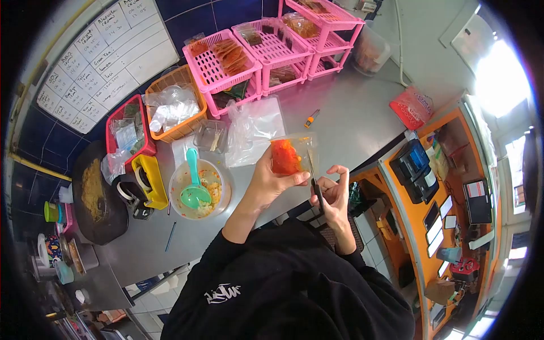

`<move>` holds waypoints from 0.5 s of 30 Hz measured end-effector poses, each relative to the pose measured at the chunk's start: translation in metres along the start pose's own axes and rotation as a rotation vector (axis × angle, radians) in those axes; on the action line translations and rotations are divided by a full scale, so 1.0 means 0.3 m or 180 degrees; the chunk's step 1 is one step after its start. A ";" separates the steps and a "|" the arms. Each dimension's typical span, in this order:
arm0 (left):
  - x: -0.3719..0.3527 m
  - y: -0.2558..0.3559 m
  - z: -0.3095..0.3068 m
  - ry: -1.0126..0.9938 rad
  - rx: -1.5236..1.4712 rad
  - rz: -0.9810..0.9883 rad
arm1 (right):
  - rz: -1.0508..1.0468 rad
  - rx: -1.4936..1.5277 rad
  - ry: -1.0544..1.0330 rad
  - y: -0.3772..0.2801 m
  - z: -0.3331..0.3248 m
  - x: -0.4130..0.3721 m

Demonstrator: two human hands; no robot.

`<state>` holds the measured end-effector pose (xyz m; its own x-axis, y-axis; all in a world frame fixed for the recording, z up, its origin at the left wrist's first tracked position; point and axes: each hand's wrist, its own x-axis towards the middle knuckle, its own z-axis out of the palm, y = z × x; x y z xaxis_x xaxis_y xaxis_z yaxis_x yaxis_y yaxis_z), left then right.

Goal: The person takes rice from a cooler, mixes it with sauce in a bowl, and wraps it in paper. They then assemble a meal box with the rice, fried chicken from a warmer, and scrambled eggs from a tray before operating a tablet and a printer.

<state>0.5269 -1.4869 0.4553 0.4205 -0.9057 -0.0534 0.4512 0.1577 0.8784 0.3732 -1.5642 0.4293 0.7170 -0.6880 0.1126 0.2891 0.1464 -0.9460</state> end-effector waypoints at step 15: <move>-0.008 -0.089 -0.059 -0.0236 0.0173 -0.0029 | 0.0024 0.0086 0.0279 0.044 0.034 0.021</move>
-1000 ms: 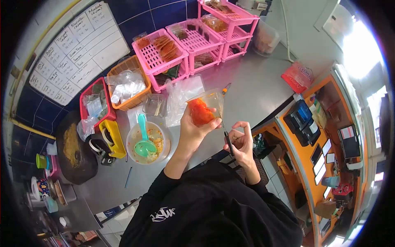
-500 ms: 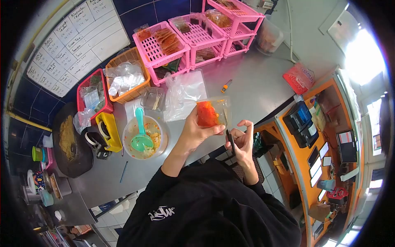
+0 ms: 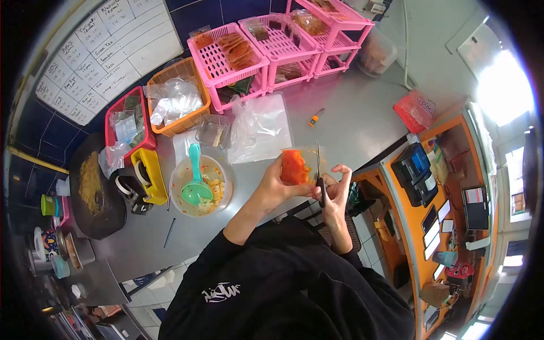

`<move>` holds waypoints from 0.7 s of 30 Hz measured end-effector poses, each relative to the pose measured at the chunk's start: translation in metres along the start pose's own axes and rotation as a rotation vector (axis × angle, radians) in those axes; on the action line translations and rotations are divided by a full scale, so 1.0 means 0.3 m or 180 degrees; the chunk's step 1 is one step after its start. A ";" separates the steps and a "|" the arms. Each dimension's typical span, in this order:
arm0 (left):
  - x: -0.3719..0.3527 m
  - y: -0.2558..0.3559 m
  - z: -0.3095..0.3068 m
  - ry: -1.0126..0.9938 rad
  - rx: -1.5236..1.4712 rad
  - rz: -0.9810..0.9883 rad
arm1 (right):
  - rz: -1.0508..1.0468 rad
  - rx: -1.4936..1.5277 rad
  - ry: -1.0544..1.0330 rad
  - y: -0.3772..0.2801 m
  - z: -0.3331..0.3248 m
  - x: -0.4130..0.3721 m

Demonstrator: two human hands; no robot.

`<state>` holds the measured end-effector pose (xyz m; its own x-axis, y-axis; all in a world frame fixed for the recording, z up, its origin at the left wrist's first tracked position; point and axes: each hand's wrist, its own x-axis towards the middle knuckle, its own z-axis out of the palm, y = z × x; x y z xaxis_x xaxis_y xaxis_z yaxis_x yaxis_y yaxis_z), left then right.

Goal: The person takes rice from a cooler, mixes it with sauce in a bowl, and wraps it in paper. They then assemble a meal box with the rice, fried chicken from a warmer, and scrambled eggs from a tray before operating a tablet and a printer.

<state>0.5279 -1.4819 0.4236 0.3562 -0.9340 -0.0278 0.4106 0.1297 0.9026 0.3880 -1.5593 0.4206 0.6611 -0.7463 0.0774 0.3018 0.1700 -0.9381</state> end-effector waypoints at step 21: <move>-0.411 0.172 -0.451 0.2510 -0.1336 0.1137 | -0.0441 -0.4556 -0.0608 0.550 -0.271 0.447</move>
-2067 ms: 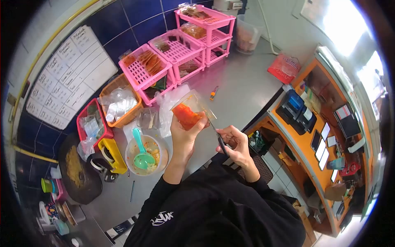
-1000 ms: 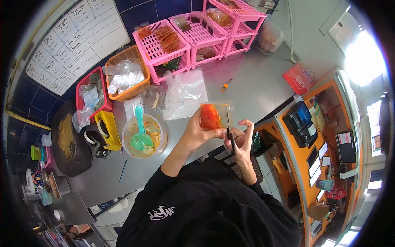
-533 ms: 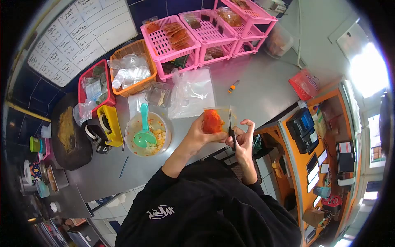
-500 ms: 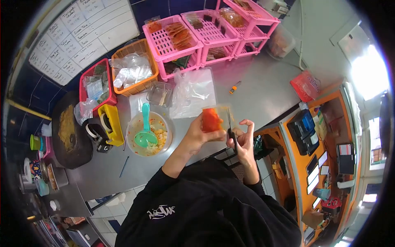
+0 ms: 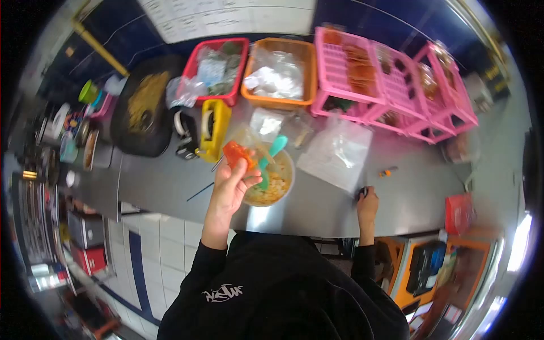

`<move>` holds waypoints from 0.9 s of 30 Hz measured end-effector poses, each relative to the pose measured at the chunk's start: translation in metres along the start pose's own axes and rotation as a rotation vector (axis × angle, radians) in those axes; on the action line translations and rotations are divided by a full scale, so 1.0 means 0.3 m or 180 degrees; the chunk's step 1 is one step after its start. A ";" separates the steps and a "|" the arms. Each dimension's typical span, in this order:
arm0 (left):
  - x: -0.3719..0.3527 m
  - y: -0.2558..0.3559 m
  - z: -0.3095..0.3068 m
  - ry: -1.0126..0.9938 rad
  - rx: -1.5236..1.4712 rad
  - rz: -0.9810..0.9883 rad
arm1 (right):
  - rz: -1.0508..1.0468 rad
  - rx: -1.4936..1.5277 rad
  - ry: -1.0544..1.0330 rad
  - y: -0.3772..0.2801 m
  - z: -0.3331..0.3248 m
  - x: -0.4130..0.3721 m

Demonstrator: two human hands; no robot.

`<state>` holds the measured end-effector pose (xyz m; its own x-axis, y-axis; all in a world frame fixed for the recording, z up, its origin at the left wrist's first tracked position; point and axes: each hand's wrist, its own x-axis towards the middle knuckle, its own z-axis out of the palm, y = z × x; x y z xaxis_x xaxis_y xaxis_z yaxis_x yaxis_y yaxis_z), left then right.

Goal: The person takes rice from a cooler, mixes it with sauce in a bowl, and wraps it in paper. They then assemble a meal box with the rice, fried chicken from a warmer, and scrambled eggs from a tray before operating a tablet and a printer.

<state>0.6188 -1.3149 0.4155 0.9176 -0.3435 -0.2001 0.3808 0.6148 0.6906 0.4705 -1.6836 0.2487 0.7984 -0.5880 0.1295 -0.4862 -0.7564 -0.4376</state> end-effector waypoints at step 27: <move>-0.747 0.702 -1.081 0.1852 -0.1020 0.1351 | 0.1389 0.2214 -0.2562 -0.777 -0.057 -0.110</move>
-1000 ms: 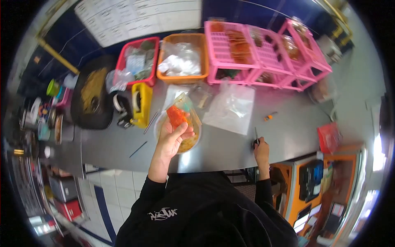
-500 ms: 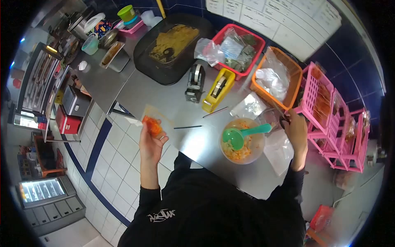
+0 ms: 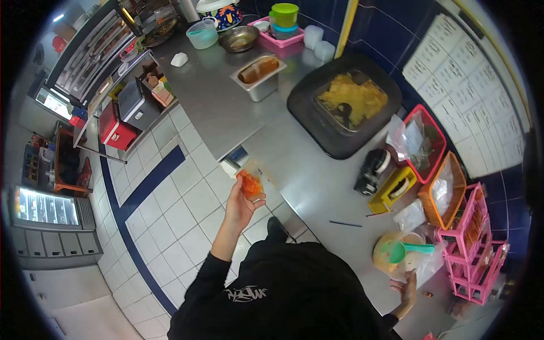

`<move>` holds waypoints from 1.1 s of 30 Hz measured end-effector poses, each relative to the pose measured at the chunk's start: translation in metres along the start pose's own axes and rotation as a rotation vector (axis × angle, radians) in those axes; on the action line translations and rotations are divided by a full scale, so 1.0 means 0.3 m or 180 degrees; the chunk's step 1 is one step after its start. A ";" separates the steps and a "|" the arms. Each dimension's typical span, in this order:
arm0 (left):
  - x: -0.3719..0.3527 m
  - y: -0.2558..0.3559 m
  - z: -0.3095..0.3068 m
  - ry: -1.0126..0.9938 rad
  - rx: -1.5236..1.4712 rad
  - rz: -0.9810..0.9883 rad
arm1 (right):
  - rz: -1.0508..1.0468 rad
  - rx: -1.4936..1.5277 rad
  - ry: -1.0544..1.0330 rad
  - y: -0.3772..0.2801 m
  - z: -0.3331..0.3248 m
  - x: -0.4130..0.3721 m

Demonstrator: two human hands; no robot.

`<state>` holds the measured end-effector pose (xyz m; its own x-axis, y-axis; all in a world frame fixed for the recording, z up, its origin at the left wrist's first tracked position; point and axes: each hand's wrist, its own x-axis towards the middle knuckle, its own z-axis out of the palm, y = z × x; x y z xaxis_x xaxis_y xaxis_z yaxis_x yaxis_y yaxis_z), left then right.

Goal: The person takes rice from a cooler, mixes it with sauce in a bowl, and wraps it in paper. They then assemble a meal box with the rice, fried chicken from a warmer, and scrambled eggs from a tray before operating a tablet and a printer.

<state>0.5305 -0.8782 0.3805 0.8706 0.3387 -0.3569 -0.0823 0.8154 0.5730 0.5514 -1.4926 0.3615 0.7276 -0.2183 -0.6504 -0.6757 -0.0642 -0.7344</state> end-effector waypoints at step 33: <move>0.406 1.180 -0.756 0.0636 0.0137 0.0814 | -0.1023 0.0747 -0.1040 -0.637 2.774 0.096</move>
<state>0.4974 -0.4420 0.3726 0.7116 0.6189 -0.3326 -0.2618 0.6728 0.6919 0.8003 -0.6762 0.3216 0.9185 0.0945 -0.3840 -0.3945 0.1505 -0.9065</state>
